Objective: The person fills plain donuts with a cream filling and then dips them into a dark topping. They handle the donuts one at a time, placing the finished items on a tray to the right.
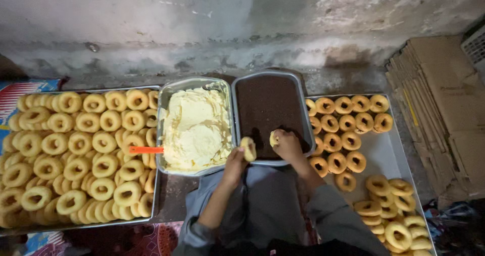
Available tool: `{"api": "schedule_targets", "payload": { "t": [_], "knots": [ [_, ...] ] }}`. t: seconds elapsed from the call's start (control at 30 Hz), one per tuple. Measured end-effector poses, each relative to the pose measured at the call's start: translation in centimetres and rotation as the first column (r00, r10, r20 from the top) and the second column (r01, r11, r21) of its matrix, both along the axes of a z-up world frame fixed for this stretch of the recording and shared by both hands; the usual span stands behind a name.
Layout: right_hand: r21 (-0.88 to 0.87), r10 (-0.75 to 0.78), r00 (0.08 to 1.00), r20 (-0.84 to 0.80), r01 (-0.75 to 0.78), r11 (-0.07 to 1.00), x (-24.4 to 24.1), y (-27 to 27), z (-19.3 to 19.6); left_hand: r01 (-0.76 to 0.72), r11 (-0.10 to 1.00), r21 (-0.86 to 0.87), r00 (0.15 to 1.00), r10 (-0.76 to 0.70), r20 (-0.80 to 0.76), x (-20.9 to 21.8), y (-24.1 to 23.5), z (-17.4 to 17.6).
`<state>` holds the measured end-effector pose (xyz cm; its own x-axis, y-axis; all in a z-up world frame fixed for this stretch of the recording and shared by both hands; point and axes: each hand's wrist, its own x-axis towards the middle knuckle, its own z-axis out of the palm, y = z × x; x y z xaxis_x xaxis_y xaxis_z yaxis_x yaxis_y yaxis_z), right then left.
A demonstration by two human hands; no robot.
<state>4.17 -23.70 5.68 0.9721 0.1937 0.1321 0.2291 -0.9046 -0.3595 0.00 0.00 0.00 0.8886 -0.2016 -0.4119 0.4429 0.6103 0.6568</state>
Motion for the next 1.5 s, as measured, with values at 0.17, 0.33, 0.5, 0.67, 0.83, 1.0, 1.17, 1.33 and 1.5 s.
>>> {"api": "schedule_targets", "payload": {
  "t": [0.17,0.33,0.5,0.67,0.83,1.0,1.17,1.33,1.5],
  "knots": [
    [0.751,-0.198,0.932,-0.304,0.362,0.552,0.6,-2.1,-0.6,-0.495,0.172,0.852,0.631,-0.603,0.488,3.5,-4.6,3.8],
    [0.646,0.159,0.715,-0.681,0.689,-0.328,0.1,-4.1,1.0,-0.271,0.241,0.932,0.804,-0.476,0.357,4.6,-5.7,6.0],
    [0.915,-0.003,0.951,-0.308,0.297,0.274,-1.3,-1.2,4.5,-0.153,0.979,-0.133,0.988,0.153,-0.008,3.4,-5.9,6.2],
    [0.421,0.097,0.933,0.346,-0.247,0.873,-2.3,3.2,10.3,-0.083,0.96,-0.267,0.996,0.076,-0.038,2.5,-5.7,6.5],
    [0.696,-0.153,0.983,0.102,0.04,0.717,-2.3,3.4,12.1,-0.045,0.979,-0.201,0.998,0.035,-0.051,2.8,-6.2,9.2],
    [0.759,0.263,0.813,-0.519,0.58,-0.297,-2.3,-2.7,6.0,0.321,0.941,0.106,0.939,-0.301,-0.164,3.8,-7.4,11.6],
    [0.718,-0.072,0.826,-0.559,0.439,-0.54,-4.6,-15.7,-0.5,-0.245,0.212,0.946,0.88,-0.36,0.309,2.1,-7.5,9.6],
    [0.809,-0.585,0.566,-0.581,0.481,-0.338,-7.1,-27.9,-1.3,-0.417,0.136,0.898,0.856,-0.272,0.439,0.6,-5.4,7.0],
    [0.731,-0.605,0.427,-0.672,0.513,-0.45,-5.9,-32.2,-1.7,-0.395,0.246,0.885,0.89,-0.138,0.435,-0.3,-3.7,6.4]
  ]
}}
